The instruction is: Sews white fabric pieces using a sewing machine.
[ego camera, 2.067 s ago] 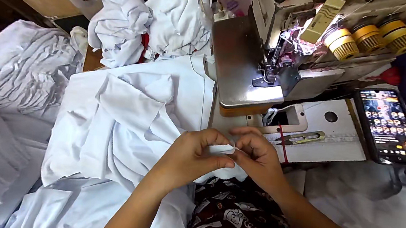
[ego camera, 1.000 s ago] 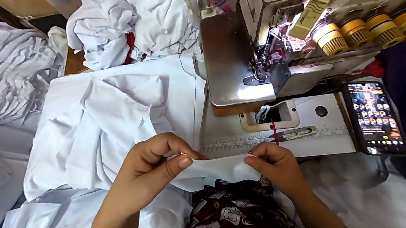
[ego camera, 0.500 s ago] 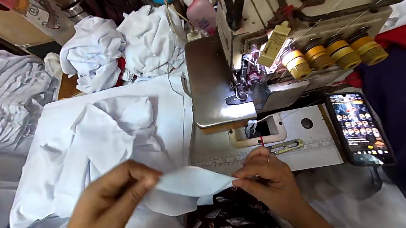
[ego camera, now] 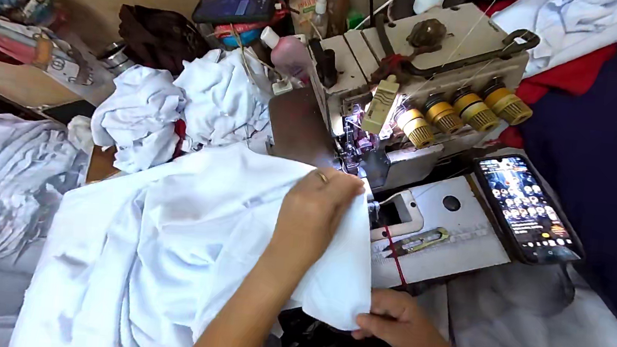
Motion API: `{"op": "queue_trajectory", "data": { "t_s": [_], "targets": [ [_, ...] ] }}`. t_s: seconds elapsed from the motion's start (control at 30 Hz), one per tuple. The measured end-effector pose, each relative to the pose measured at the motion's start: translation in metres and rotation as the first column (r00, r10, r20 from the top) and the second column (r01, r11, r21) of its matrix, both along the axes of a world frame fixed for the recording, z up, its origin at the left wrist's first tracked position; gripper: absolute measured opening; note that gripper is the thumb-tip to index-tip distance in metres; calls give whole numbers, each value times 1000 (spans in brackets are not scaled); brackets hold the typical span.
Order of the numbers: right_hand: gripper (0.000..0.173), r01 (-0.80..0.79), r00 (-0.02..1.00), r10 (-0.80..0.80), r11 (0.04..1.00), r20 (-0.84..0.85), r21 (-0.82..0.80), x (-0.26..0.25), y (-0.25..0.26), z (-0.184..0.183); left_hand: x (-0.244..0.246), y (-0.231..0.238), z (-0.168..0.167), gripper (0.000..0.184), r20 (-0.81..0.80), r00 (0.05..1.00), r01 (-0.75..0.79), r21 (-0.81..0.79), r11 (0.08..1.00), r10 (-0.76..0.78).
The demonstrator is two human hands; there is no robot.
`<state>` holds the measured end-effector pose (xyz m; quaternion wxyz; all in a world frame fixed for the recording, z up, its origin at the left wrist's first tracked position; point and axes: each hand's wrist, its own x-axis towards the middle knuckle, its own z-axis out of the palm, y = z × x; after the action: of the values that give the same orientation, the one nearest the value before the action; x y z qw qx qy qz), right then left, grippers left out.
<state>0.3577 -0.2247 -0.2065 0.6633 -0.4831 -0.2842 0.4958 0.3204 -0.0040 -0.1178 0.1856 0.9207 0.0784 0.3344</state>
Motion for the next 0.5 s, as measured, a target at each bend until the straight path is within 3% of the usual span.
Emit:
{"op": "queue_trajectory", "data": {
  "t_s": [0.07, 0.2, 0.37, 0.5],
  "targets": [
    [17, 28, 999, -27, 999, 21, -24, 3, -12, -6, 5, -5, -7, 13, -32, 999, -45, -33, 998, 44],
    [7, 3, 986, -21, 994, 164, 106, 15, -14, -12, 7, -6, -8, 8, -15, 994, -113, -29, 993, 112],
    [7, -64, 978, 34, 988, 204, 139, 23, -11, -11, -12, -41, -13, 38, -167, 939, -246, 283, 927, 300],
    [6, -31, 979, -3, 986, 205, 162, 33, -4, -5, -6, -30, -21, 43, -155, 945, -240, 278, 930, 290]
  ]
}}
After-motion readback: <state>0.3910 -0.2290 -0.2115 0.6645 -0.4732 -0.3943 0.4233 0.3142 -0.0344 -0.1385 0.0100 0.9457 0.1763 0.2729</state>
